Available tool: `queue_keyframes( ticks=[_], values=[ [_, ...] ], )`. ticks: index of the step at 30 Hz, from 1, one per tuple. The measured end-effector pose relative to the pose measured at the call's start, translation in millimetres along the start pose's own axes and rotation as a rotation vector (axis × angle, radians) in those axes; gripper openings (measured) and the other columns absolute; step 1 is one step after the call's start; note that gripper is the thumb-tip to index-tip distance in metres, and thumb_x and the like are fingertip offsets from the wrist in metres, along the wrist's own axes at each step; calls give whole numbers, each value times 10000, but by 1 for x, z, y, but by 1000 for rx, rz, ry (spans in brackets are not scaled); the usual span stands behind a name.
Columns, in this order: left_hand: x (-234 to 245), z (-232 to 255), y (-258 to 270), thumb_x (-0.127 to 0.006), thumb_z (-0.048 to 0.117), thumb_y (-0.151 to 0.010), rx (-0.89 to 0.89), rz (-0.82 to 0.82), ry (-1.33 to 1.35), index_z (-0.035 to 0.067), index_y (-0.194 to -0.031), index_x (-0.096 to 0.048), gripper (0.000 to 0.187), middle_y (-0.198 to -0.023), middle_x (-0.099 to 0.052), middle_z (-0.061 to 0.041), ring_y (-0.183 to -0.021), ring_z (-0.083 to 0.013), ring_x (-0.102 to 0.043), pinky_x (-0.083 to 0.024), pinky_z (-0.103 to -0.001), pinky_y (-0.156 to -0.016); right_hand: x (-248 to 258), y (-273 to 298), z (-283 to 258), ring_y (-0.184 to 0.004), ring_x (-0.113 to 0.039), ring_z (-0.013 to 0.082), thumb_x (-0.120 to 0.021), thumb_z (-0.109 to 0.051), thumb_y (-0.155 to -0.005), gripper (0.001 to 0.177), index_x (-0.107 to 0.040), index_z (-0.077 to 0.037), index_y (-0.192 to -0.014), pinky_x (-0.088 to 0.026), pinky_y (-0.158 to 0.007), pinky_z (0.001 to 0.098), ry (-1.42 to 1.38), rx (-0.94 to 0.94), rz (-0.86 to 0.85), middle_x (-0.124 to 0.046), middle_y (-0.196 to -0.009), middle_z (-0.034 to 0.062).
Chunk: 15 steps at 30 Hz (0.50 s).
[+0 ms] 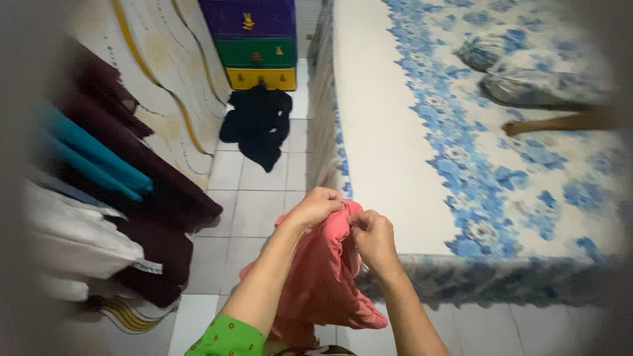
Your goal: The person picks up a blanket from the floor, spreads it out on a bed, and proceeds to fold it into a rectangular shape.
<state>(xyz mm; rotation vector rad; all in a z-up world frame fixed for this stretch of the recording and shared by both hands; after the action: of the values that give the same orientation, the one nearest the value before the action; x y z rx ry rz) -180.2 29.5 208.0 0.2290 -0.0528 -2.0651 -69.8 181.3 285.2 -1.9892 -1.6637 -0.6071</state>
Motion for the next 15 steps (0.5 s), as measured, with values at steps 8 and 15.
queue_keyframes(
  ticks=[8,15],
  values=[
    [88,29,-5,-651,74,-882,-2,147,-55,-22,-922,-748,142,-791,-699,-28,-720,-99,-593,-483,-252,-646,-76,-62,-57,-799,-754,218,-673,6,-819,161,-787,0,-933,-576,-745,340,-20,2,106,-773,-871,157],
    [118,35,-39,-634,85,-903,-14,173,39,-13,-934,-720,134,-806,-712,-23,-733,-96,-623,-511,-255,-666,-99,-113,-80,-843,-714,195,-690,67,-765,507,-633,16,-1266,-592,-701,324,-131,123,116,-633,-1086,150]
  ],
)
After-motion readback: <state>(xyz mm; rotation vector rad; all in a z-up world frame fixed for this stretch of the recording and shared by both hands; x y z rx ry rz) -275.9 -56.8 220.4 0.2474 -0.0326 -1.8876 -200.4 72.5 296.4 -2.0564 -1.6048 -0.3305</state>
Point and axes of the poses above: each hand's wrist, its own y-axis away from the middle knuckle, its own x-axis out of the back of the hand, z = x × y, the point moved 1 cm from there along -y, towards the middle knuckle
